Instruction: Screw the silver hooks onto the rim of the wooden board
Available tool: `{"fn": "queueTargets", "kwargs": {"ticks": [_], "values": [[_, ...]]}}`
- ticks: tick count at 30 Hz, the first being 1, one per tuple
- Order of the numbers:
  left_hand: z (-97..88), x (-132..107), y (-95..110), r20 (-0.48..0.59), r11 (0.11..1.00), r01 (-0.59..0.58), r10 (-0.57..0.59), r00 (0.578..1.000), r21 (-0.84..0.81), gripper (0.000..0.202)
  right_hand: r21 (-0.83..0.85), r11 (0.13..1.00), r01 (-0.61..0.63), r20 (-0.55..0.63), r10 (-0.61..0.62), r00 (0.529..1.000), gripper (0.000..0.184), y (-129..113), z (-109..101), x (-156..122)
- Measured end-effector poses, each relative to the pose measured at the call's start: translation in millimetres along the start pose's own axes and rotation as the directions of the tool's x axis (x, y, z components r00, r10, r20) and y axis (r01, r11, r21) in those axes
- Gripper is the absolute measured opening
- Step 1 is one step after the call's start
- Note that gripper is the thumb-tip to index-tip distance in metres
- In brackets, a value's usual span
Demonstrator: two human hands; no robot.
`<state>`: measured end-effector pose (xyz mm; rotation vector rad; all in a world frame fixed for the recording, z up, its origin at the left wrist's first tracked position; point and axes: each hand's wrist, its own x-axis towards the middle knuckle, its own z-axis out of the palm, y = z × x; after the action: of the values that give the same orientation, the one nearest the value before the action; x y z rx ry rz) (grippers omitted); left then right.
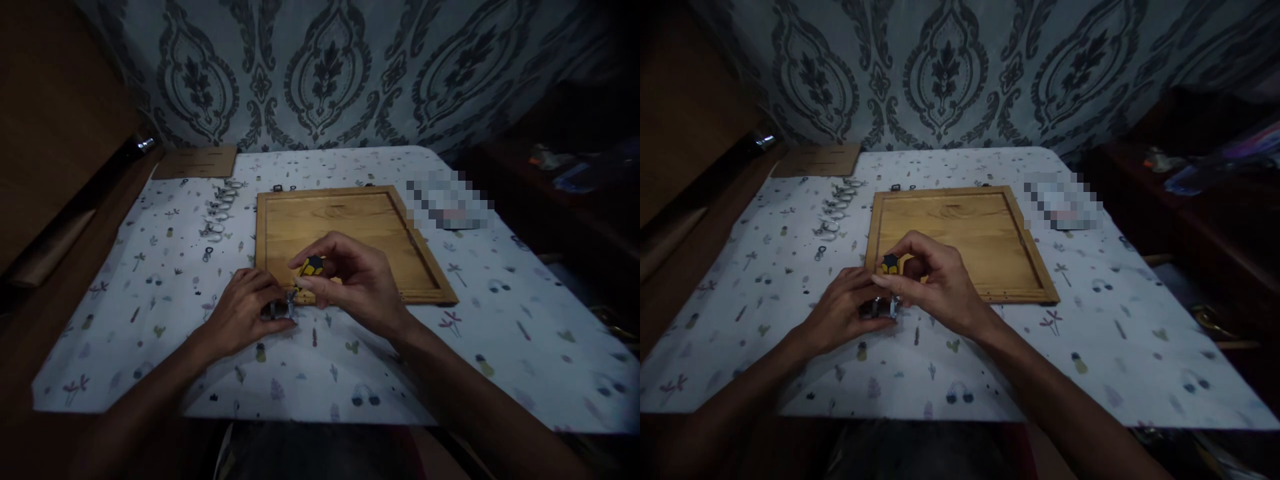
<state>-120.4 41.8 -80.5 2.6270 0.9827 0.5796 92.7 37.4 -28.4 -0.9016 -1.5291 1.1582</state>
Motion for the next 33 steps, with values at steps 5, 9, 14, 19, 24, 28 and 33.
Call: {"fn": "queueTargets", "kwargs": {"ticks": [5, 9, 14, 19, 24, 28, 33], "values": [[-0.8, 0.0, -1.0, 0.022, 1.000, 0.006, -0.006, 1.000, 0.001, 0.039, 0.045, 0.998, 0.043, 0.073, -0.046, 0.996, 0.026, 1.9, -4.1, -0.7], [-0.6, 0.3, -0.7, 0.018, 1.000, 0.003, -0.002, 1.000, -0.018, 0.037, 0.079, 0.995, 0.056, 0.124, -0.066, 0.990, 0.018, 2.6, -4.4, -0.8], [-0.1, 0.5, 0.1, -0.002, 1.000, -0.001, 0.001, 1.000, -0.006, 0.038, -0.002, 1.000, 0.031, 0.009, -0.031, 0.999, 0.027, 3.0, -1.8, -0.2], [-2.3, 0.8, 0.4, 0.014, 1.000, 0.001, -0.001, 1.000, 0.000, 0.039, -0.007, 0.999, 0.048, 0.064, -0.047, 0.997, 0.029, 2.8, -7.1, 0.6], [-2.5, 1.1, 0.5, 0.037, 1.000, 0.019, -0.019, 0.999, -0.014, 0.038, 0.078, 0.996, 0.034, 0.124, -0.044, 0.991, 0.021, 2.2, -7.3, 2.4], [-1.3, 0.5, -0.1, 0.010, 1.000, 0.005, -0.005, 1.000, 0.001, 0.038, -0.019, 0.998, 0.055, 0.023, -0.055, 0.998, 0.025, 1.6, -2.4, 2.6], [-1.7, 0.1, -0.1, 0.026, 1.000, 0.005, -0.005, 1.000, 0.002, 0.039, 0.004, 0.995, 0.098, -0.082, -0.098, 0.992, 0.024, 4.3, 1.3, -1.2]]}}
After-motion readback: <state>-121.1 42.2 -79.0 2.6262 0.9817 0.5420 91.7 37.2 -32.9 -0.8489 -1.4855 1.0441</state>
